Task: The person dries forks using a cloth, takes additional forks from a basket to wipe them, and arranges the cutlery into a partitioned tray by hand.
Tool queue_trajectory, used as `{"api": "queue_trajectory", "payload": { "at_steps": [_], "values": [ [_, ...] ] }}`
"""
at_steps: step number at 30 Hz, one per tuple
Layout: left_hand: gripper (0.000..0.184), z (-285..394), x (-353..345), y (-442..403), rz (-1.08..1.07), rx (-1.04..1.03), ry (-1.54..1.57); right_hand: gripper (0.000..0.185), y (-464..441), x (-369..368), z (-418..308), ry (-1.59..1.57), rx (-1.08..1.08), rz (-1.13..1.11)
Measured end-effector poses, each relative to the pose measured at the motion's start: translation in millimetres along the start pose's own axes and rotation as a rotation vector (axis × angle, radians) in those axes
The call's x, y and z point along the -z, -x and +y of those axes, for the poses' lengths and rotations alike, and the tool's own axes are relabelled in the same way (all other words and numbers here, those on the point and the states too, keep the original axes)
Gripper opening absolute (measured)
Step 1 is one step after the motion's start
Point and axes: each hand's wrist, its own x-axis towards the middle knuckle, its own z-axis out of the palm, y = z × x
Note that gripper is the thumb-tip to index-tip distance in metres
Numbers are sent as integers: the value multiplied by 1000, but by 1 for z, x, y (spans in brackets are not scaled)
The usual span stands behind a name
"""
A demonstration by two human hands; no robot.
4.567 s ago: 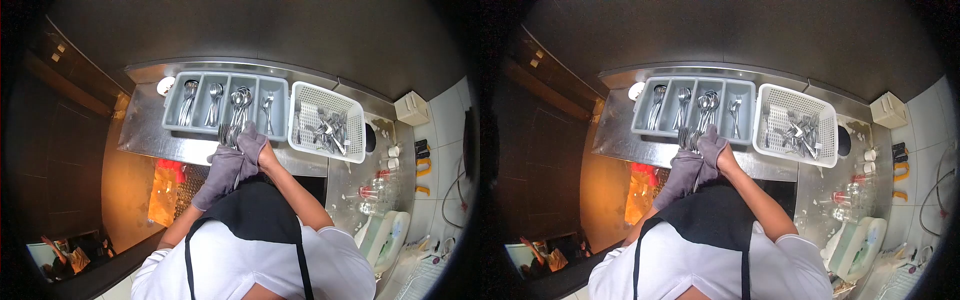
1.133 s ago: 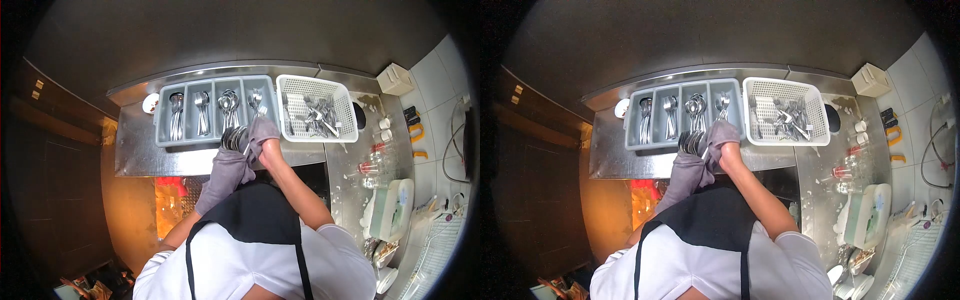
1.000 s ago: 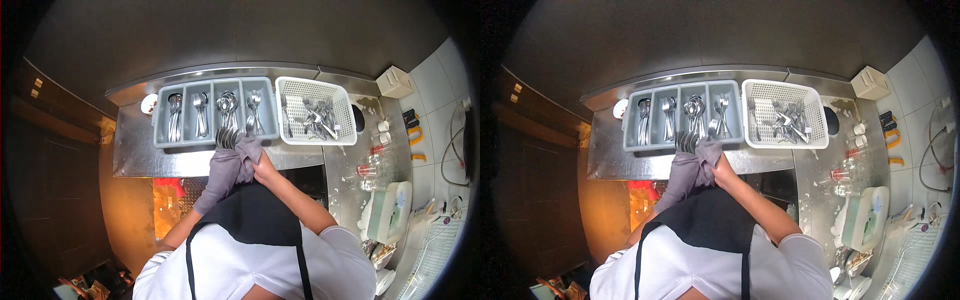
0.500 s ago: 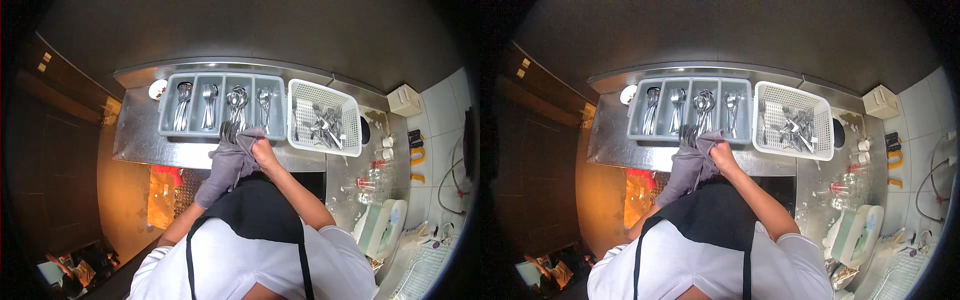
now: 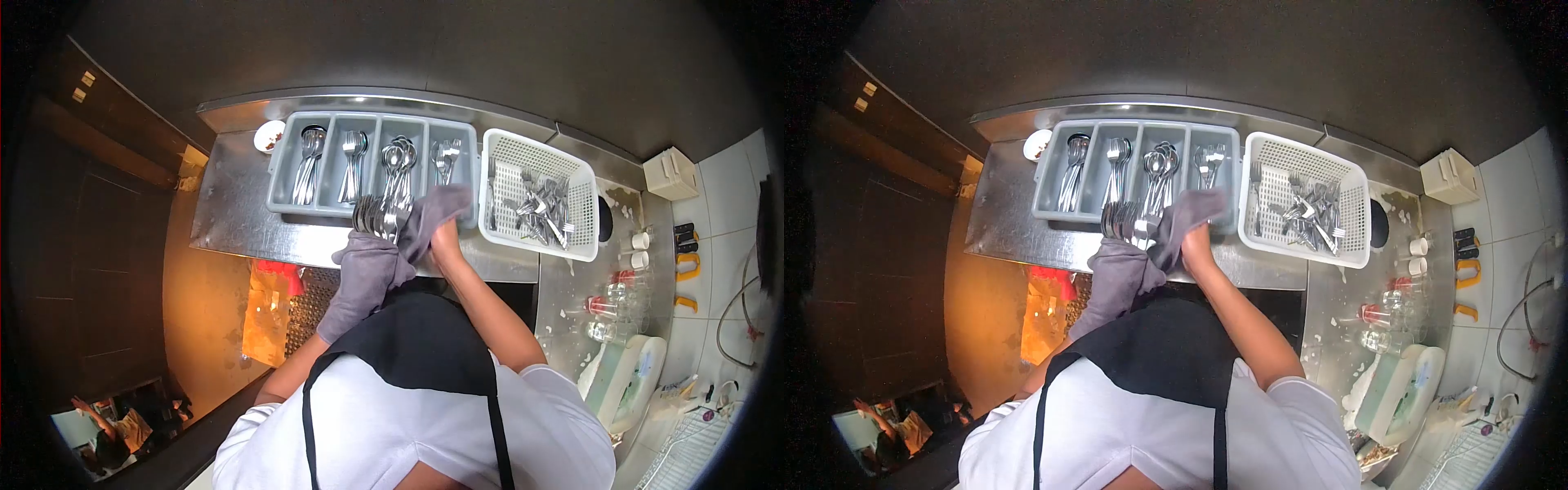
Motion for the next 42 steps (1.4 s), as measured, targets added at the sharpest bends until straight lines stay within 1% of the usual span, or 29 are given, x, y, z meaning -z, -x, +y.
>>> {"api": "queue_trajectory", "payload": {
  "at_steps": [1,2,3,4,5,6,8,10,11,13,15,16,17,18,19,22,24,25,28,29,31,33,34,36,37,38,40,41,42],
  "values": [
    [10,-8,-23,7,50,-15,-6,25,9,-13,8,-80,-74,159],
    [10,16,-13,-14,-34,194,-643,22,22,-26,4,-102,-246,154],
    [9,60,8,-52,-121,404,-1278,23,33,-31,2,54,-138,23],
    [9,69,4,-59,-127,460,-1623,25,40,-33,0,209,-31,-107],
    [8,79,1,-65,-154,536,-1962,25,35,-32,-7,106,-52,-42],
    [9,65,-30,-48,-97,454,-2011,25,25,-30,-15,2,-74,23],
    [14,37,-24,-28,47,161,-1295,25,22,-27,-20,-83,-79,85],
    [18,18,37,-24,161,-214,248,25,25,-25,-22,-34,-43,75],
    [18,17,36,-26,168,-185,231,24,33,-27,-16,57,-21,34],
    [19,17,24,-25,179,-120,200,21,31,-23,-19,35,-90,63],
    [15,30,-66,-35,96,369,-1272,20,15,-11,-27,10,-199,107],
    [13,36,-80,-37,37,478,-1599,20,-1,6,-24,-203,-239,52],
    [12,41,-93,-38,-58,589,-1921,25,-18,30,-17,-232,-321,30],
    [10,43,-86,-41,-134,569,-1833,31,-29,45,-14,-260,-399,4],
    [10,43,-75,-46,-206,551,-1743,26,-28,43,-12,-275,-365,-15],
    [13,35,24,-31,-256,50,-605,18,-6,27,5,-254,-267,-51],
    [16,30,51,-31,-55,-89,12,21,9,6,9,-168,-200,-48],
    [18,28,60,-31,50,-157,315,22,11,-8,1,-261,-193,-40],
    [20,38,81,-35,-349,-32,-113,20,-2,-16,9,-175,-82,19],
    [20,36,86,-35,-383,-29,-85,19,-12,-12,4,-51,-110,41],
    [20,32,90,-34,-450,-20,-21,19,-37,-14,1,-10,30,129],
    [19,20,67,-15,-362,2,2,19,-51,-16,-7,-88,93,195],
    [18,4,33,0,-166,10,21,19,-53,-15,-14,-189,86,217],
    [16,-19,-8,17,193,13,151,20,-32,-23,-11,-412,-131,20],
    [15,-14,24,13,321,26,441,20,-21,-28,1,-483,-215,-31],
    [12,-10,39,11,248,44,285,20,-11,-34,11,-552,-300,-77],
    [7,1,64,4,94,77,-22,20,5,-61,19,-181,-324,-95],
    [7,6,73,2,9,93,-175,21,1,-73,14,-91,-249,-162],
    [8,9,79,4,-83,107,-326,22,-10,-74,14,-124,-226,-134]
  ]
}}
